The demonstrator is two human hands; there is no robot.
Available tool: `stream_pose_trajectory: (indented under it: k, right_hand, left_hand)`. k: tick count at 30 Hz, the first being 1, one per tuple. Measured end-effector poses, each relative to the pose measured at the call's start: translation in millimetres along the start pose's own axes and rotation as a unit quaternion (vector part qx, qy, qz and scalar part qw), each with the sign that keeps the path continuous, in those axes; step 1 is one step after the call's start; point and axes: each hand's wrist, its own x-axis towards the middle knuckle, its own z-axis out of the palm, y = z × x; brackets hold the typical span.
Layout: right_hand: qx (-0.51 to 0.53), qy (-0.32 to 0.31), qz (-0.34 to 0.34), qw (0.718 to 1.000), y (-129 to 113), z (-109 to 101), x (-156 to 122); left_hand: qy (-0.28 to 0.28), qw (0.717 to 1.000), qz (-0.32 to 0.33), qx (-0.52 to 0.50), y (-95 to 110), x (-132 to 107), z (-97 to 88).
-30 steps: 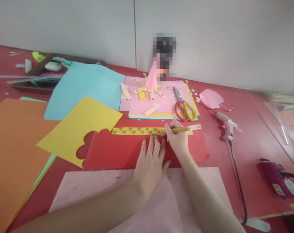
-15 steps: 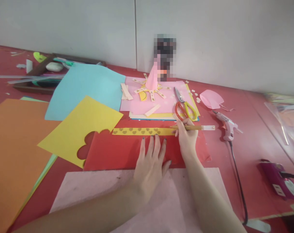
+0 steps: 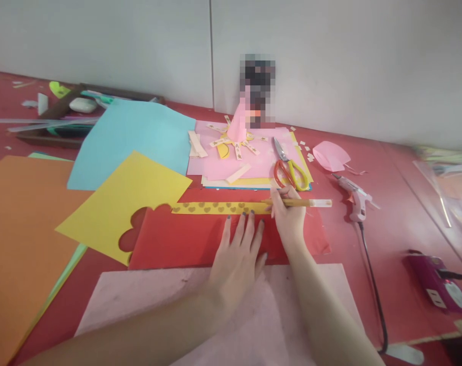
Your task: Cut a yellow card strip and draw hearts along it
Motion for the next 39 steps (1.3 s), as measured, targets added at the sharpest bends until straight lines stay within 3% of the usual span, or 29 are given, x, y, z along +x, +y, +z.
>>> stream_pose_trajectory:
  k: [22,29,39]
  right_hand:
    - [0.004,-0.031,-0.022,0.999,-6.8,4.0,-8.0]
    - [-0.007,-0.099,-0.008,0.995,-0.4,5.4,-4.1]
    - [-0.049,-0.075,-0.013,0.996,-3.6,5.8,-4.2]
  left_hand:
    - [-0.005,1.000,-0.024,0.008,0.5,-0.5,-5.4]
    - [-0.010,1.000,-0.025,0.008,0.5,0.6,-4.3]
    - [-0.015,0.999,-0.030,-0.011,0.4,1.0,-4.9]
